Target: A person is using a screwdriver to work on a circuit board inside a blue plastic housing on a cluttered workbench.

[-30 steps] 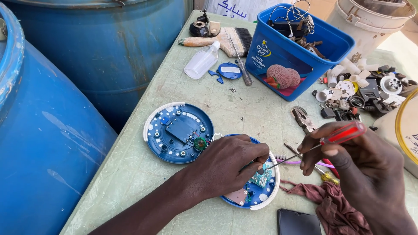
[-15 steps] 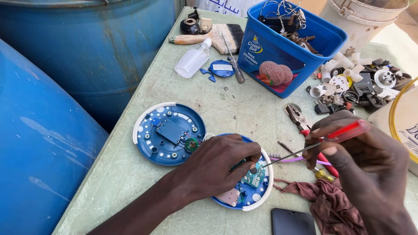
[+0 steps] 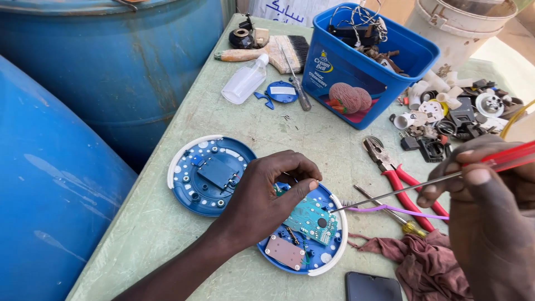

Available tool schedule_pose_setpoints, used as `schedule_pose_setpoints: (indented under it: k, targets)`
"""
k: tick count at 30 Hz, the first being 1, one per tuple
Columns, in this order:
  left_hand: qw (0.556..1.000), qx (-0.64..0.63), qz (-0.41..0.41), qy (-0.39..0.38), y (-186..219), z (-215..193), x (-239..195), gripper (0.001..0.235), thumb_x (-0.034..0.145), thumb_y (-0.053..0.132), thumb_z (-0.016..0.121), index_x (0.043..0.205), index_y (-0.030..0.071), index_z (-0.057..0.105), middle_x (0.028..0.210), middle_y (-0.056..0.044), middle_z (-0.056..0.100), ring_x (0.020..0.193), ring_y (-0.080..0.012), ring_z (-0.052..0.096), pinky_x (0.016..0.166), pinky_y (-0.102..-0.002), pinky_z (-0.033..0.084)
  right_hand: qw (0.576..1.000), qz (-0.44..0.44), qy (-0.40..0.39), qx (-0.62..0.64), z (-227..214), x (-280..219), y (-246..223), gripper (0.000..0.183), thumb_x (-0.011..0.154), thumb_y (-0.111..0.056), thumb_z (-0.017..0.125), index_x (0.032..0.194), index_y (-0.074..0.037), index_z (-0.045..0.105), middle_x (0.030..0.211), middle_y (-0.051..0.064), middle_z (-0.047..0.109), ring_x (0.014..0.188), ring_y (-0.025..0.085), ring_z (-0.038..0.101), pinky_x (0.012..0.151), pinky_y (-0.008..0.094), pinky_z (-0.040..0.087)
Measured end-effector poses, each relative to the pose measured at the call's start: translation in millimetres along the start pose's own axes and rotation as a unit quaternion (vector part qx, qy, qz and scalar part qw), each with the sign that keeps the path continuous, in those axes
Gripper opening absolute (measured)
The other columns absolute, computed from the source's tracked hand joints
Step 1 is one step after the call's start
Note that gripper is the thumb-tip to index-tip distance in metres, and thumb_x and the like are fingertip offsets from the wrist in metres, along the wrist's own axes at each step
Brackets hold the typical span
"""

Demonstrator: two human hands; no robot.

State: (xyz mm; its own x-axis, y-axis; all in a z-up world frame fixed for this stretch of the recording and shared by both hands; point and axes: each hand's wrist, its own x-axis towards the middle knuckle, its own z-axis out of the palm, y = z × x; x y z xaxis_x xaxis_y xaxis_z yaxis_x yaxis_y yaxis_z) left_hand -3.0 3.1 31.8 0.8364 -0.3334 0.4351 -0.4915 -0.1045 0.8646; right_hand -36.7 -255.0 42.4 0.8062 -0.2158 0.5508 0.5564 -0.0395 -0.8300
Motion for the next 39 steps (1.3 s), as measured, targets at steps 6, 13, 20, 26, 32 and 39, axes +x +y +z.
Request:
schedule_pose_setpoints:
  k: [6,13,20,26,32,39]
  targets:
    - [0.993,-0.102,-0.066,0.002,-9.9,-1.0,2.8,0.008,0.086,0.012,0.068,0.090,0.007,0.073,0.084,-0.001,0.073,0.080,-0.0066,0.066,0.071,-0.022,0.057,0.997,0.018,-0.003,-0.081,-18.0,-1.5,13.3,0.021,0.106,-0.025,0.049,0.121,-0.010,0.046,0.110,0.006,0.048,0.079,0.019,0.064,0.072,0.027,0.060]
    - [0.980,-0.177,-0.086,0.000,-19.7,-1.2,5.5,0.011,0.086,0.012,0.069,0.092,0.004,0.074,0.080,-0.005,0.074,0.076,-0.0107,0.071,0.068,-0.024,0.060,0.996,0.013,0.012,-0.089,-14.0,-1.7,10.5,0.018,0.105,-0.021,0.047,0.118,-0.008,0.047,0.117,0.007,0.047,0.086,0.023,0.066,0.080,0.030,0.063]
    - [0.973,-0.205,-0.105,0.006,-19.5,-0.6,6.1,0.011,0.086,0.011,0.069,0.092,0.003,0.072,0.082,-0.010,0.076,0.076,-0.0131,0.072,0.068,-0.024,0.059,0.996,0.023,0.014,-0.083,-11.5,-1.5,9.3,0.018,0.105,-0.021,0.048,0.118,-0.010,0.046,0.114,0.006,0.048,0.087,0.022,0.066,0.080,0.030,0.063]
    - [0.963,-0.243,-0.118,0.019,-17.3,-0.3,5.1,0.010,0.085,0.006,0.070,0.093,0.000,0.071,0.085,-0.016,0.076,0.077,-0.0188,0.074,0.070,-0.027,0.062,0.997,0.021,0.014,-0.078,-11.7,-0.8,14.3,0.020,0.105,-0.028,0.050,0.118,-0.013,0.047,0.110,0.003,0.049,0.087,0.021,0.066,0.080,0.029,0.063]
    - [0.949,-0.283,-0.138,0.023,-16.1,0.0,5.1,0.011,0.085,0.004,0.070,0.094,-0.002,0.071,0.085,-0.019,0.076,0.079,-0.0211,0.074,0.072,-0.028,0.062,0.999,0.017,0.026,-0.041,-10.0,-0.6,16.7,0.020,0.103,-0.025,0.049,0.118,-0.012,0.046,0.115,0.003,0.048,0.084,0.020,0.066,0.079,0.029,0.062]
    - [0.945,-0.288,-0.151,0.029,-16.4,-0.3,6.0,0.013,0.084,0.004,0.071,0.095,-0.003,0.071,0.085,-0.019,0.076,0.077,-0.0212,0.074,0.073,-0.029,0.063,0.999,0.024,0.032,-0.020,-13.0,-0.4,20.2,0.021,0.104,-0.028,0.050,0.120,-0.014,0.048,0.111,0.002,0.050,0.084,0.018,0.067,0.081,0.029,0.063]
